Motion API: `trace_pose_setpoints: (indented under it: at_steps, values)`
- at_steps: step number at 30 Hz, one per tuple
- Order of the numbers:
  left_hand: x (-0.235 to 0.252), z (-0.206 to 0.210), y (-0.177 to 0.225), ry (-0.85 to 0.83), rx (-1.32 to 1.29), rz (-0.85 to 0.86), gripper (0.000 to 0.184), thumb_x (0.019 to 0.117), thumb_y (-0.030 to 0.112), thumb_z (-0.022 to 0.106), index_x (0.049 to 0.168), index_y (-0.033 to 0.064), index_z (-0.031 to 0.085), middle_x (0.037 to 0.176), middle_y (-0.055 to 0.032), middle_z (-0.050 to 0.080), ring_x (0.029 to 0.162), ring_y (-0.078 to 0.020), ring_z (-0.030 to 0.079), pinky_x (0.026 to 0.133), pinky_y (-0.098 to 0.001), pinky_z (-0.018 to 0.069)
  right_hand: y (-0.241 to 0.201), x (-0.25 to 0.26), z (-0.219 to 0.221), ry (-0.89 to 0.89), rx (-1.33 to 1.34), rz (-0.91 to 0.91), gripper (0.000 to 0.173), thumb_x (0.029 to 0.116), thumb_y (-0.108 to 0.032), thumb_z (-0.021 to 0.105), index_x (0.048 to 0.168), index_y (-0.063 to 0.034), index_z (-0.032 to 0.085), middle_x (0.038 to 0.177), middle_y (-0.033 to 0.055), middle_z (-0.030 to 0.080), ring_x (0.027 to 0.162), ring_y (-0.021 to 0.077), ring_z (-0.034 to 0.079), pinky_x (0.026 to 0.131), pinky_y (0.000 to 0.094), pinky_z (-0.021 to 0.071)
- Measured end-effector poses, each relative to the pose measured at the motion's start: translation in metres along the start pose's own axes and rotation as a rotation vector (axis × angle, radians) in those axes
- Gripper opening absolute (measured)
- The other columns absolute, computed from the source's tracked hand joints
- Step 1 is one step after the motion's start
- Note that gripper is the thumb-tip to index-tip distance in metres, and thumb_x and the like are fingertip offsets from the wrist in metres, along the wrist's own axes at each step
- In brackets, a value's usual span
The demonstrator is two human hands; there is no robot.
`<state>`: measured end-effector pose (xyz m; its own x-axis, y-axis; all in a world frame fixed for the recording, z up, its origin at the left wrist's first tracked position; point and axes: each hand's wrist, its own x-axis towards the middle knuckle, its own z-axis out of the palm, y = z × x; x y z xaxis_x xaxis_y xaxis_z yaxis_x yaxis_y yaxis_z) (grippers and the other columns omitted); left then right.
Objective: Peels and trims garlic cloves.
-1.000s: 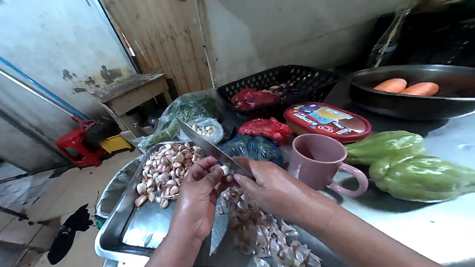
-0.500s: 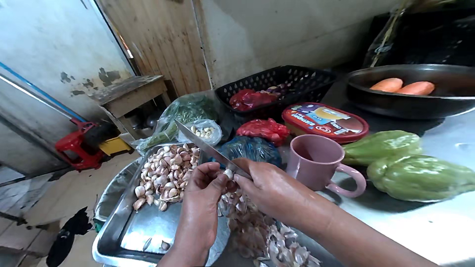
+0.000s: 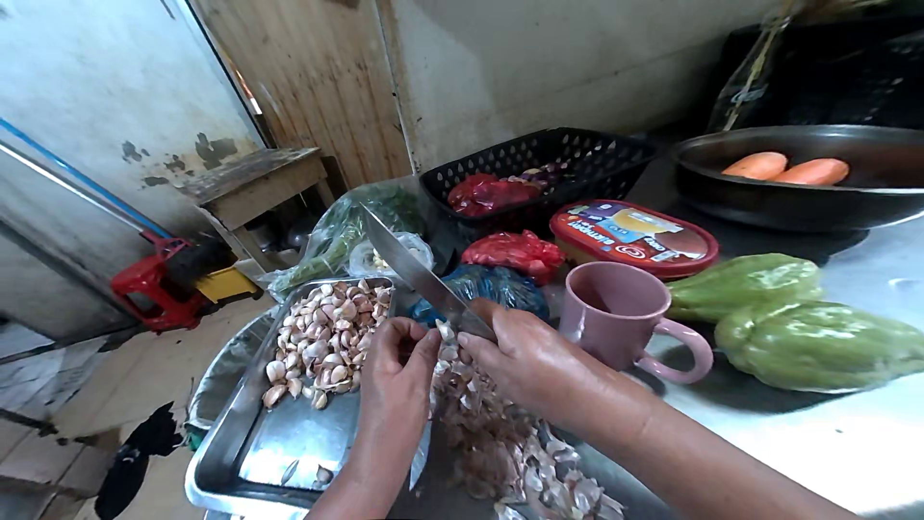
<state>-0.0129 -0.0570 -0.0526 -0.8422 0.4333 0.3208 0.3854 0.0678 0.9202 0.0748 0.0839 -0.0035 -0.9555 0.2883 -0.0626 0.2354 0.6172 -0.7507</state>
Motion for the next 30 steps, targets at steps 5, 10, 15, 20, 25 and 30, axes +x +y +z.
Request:
trace_pose_setpoints:
  at_steps: [5,10,15,20,25,30]
  values:
    - [-0.002,-0.004,-0.002,-0.084,0.12,0.041,0.026,0.1063,0.027,0.05,0.111,0.0094,0.068,0.091,0.0011,0.068,0.079,-0.008,0.067,0.074,-0.0249,0.0569,-0.003,-0.003,0.001,0.019,-0.138,-0.032,0.029,0.1092,-0.028,0.05,0.13,-0.0098,0.06,0.095,0.0119,0.068,0.09,0.0265,0.068,0.082,0.0461,0.0551]
    - [-0.002,-0.003,0.002,-0.116,0.155,0.003,0.023,0.0995,0.031,0.063,0.112,0.0127,0.068,0.097,0.0024,0.067,0.081,-0.0068,0.065,0.071,-0.0236,0.0547,-0.001,-0.001,0.003,0.028,-0.133,-0.034,0.028,0.1087,-0.027,0.051,0.128,-0.0101,0.061,0.095,0.0099,0.069,0.09,0.0239,0.069,0.082,0.0442,0.0558]
    - [0.005,-0.01,0.003,-0.095,0.122,-0.058,0.018,0.1024,0.021,0.059,0.11,0.0113,0.071,0.091,0.0017,0.07,0.08,-0.0079,0.067,0.073,-0.025,0.0564,0.004,0.002,-0.001,0.006,0.066,-0.019,0.022,0.1084,-0.025,0.052,0.123,-0.0113,0.062,0.087,0.0041,0.066,0.073,0.0143,0.063,0.069,0.0339,0.0541]
    - [0.013,-0.017,0.002,-0.063,0.03,-0.149,0.016,0.1036,0.017,0.058,0.108,0.0082,0.071,0.09,-0.0016,0.07,0.081,-0.0112,0.067,0.073,-0.0265,0.055,0.012,0.003,-0.005,0.155,0.061,-0.036,0.02,0.1077,-0.024,0.054,0.118,-0.0116,0.065,0.082,0.0006,0.068,0.068,0.0118,0.064,0.065,0.0328,0.0547]
    - [0.011,-0.014,0.004,-0.066,-0.068,-0.163,0.011,0.1022,0.012,0.06,0.104,0.0064,0.069,0.09,-0.0038,0.07,0.079,-0.012,0.067,0.07,-0.0251,0.0555,0.007,0.003,-0.007,-0.016,-0.105,-0.011,0.025,0.1084,-0.027,0.052,0.114,-0.0095,0.07,0.083,0.0055,0.064,0.075,0.0168,0.061,0.071,0.0376,0.0517]
    - [0.008,-0.011,0.005,-0.091,-0.097,-0.197,0.011,0.1004,0.014,0.063,0.105,0.0063,0.069,0.089,-0.0039,0.07,0.08,-0.0127,0.068,0.074,-0.0271,0.0566,0.007,0.004,-0.003,-0.021,-0.095,-0.002,0.029,0.1079,-0.026,0.053,0.132,-0.012,0.06,0.095,0.0084,0.068,0.085,0.0214,0.066,0.079,0.0433,0.0548]
